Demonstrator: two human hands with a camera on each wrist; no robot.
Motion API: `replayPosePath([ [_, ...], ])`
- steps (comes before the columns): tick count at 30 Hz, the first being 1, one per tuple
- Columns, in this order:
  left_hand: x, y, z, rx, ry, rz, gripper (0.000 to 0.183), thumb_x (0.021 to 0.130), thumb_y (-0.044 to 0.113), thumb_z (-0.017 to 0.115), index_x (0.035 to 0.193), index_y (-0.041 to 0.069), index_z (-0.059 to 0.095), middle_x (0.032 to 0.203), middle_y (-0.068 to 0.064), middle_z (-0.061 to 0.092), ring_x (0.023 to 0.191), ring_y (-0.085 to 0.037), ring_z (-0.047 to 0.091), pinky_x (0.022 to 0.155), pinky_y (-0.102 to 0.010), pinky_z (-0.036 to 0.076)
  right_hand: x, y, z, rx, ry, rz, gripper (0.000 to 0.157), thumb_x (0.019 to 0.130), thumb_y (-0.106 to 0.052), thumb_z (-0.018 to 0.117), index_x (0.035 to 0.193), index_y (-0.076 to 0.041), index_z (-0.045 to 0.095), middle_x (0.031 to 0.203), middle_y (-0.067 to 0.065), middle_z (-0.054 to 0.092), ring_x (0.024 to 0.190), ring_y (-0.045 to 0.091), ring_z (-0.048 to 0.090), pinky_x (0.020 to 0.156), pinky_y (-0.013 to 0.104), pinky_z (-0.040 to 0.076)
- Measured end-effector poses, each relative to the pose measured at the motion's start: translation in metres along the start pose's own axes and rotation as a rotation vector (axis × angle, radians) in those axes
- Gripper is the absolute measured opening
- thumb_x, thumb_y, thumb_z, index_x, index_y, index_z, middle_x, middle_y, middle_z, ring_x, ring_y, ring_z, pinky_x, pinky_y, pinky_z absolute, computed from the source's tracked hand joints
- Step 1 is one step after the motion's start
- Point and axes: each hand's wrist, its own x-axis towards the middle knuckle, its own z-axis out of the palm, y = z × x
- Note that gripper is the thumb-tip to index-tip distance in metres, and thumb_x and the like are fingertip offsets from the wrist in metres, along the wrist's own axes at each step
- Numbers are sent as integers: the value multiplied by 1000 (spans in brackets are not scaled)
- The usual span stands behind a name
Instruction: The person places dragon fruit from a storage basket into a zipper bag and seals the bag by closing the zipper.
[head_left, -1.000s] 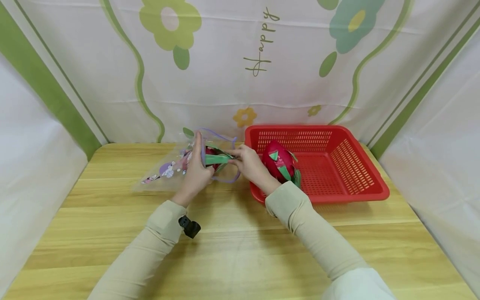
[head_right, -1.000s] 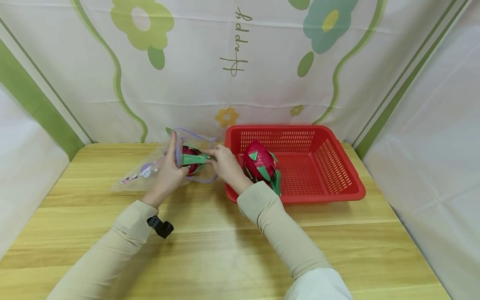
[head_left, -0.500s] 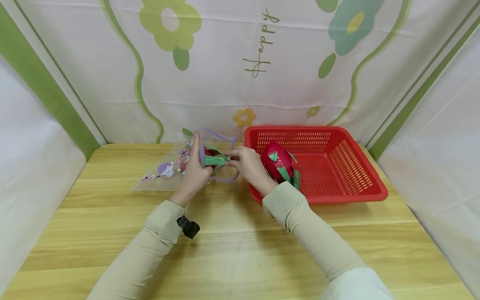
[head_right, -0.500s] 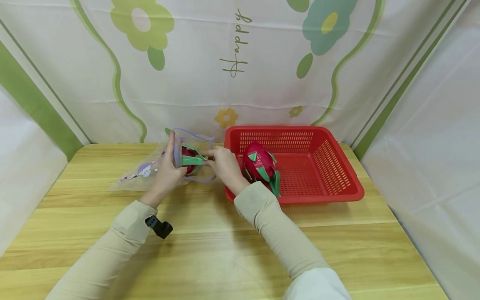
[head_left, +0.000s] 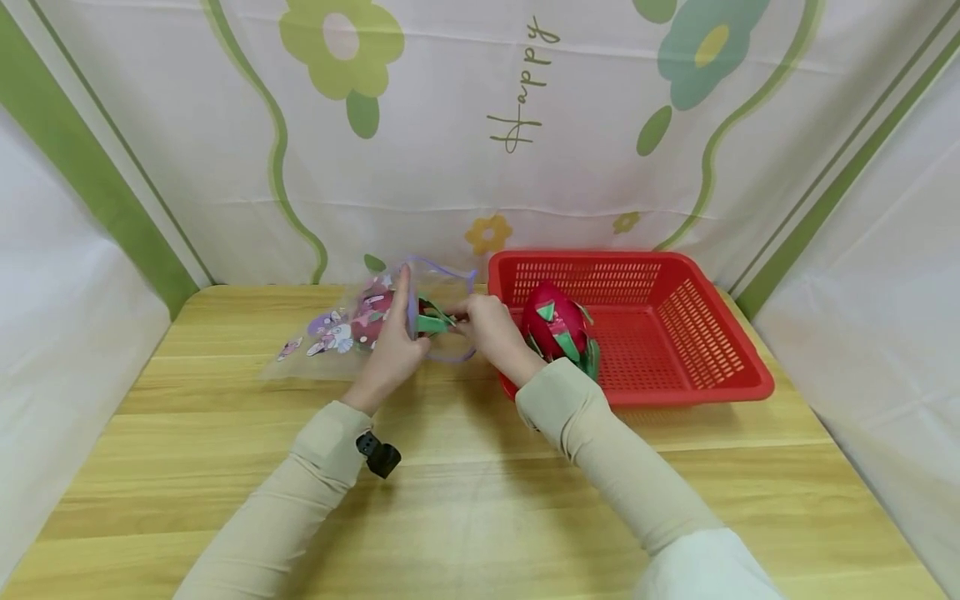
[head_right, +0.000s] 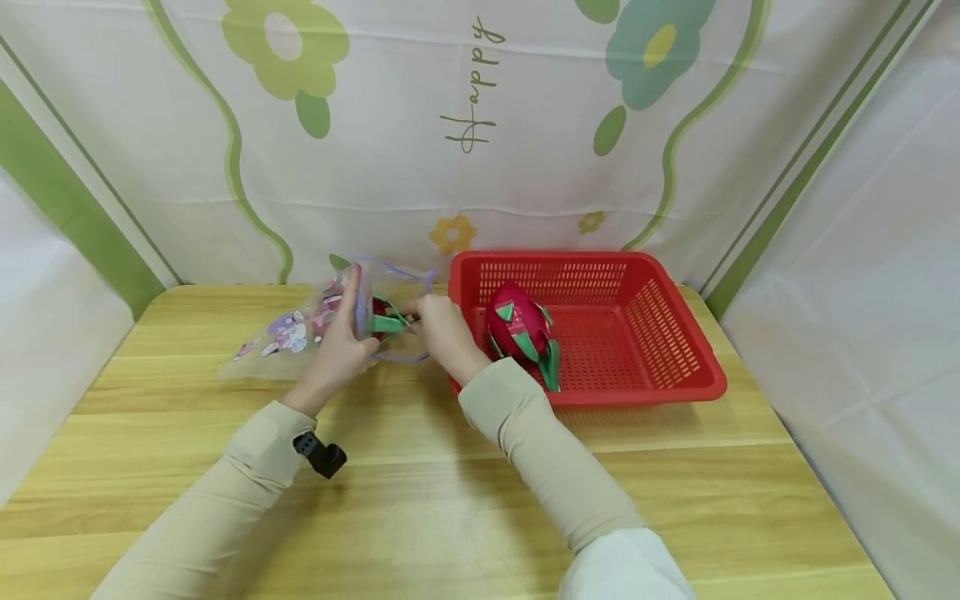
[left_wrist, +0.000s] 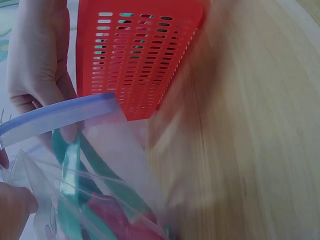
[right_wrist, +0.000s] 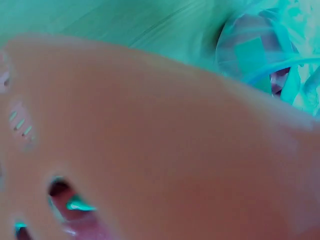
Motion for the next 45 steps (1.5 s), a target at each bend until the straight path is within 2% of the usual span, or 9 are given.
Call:
replayPosePath([
  [2, 0, 0, 0, 14, -11, 8, 103, 75, -11, 47, 153, 22, -11, 162, 2, -11, 149, -18, 2, 99, -35, 42, 0, -1, 1, -23, -27, -3, 23, 86, -15, 69, 108, -16, 75, 103, 2, 75, 90, 17, 70, 76, 29, 57],
  [5, -1, 1, 1, -3, -5, -17, 105, 75, -10, 47, 153, 29, -12, 162, 5, -10, 121, -26, 44, 77, -27, 47, 0, -2, 2, -40, -54, -10, 23, 86, -15, 69, 108, -16, 75, 103, 1, 75, 92, 16, 70, 78, 29, 58],
  [8, -1, 2, 1, -13, 49, -26, 106, 75, -11, 46, 152, 32, -12, 162, 7, -9, 106, -26, 43, 53, -21, 36, 0, -2, 2, -40, -71, -18, 23, 85, -16, 69, 108, -16, 75, 102, 3, 75, 92, 16, 71, 78, 29, 58],
  [12, 0, 2, 0, -20, 130, -2, 105, 74, -13, 44, 153, 28, -12, 162, 7, -8, 140, -23, 21, 48, -20, 32, -1, -3, 2, -15, -99, -19, 26, 85, -12, 69, 110, -11, 73, 101, 7, 75, 91, 18, 72, 78, 29, 58],
  [20, -1, 6, -1, -60, 175, -46, 107, 74, -16, 43, 152, 32, -13, 162, 5, -8, 141, -27, 26, 51, -17, 41, -5, 3, 0, 48, -190, 3, 31, 88, 0, 62, 118, -5, 67, 105, 12, 73, 97, 21, 70, 78, 28, 58],
  [24, -1, 4, -1, -69, 197, -31, 107, 74, -17, 43, 152, 32, -12, 162, 5, -5, 148, -14, 9, 55, -14, 43, -8, 5, -3, 60, -214, 0, 32, 90, 1, 59, 121, -4, 65, 110, 13, 72, 102, 22, 69, 82, 29, 58],
  [34, 0, -2, 0, -95, 210, 29, 108, 72, -21, 41, 153, 26, -11, 163, -4, 3, 149, -11, 4, 52, -16, 35, -25, 18, -26, -43, 36, -123, 23, 92, -7, 59, 112, -7, 71, 110, 9, 72, 105, 21, 68, 89, 34, 56],
  [41, 0, -3, 0, -142, 190, 43, 107, 71, -22, 39, 153, 24, -12, 163, -4, -1, 149, -11, 3, 81, -4, 42, -39, 40, -51, -114, 149, -84, 22, 94, -5, 55, 107, -5, 72, 109, 12, 72, 104, 26, 67, 90, 39, 54],
  [45, 0, -3, 0, -137, 191, 43, 107, 71, -21, 39, 154, 24, -12, 163, -2, -1, 149, -10, 4, 89, -13, 47, -48, 58, -61, -174, 141, -23, 22, 94, -6, 55, 109, -5, 71, 111, 13, 71, 104, 29, 66, 89, 43, 54],
])
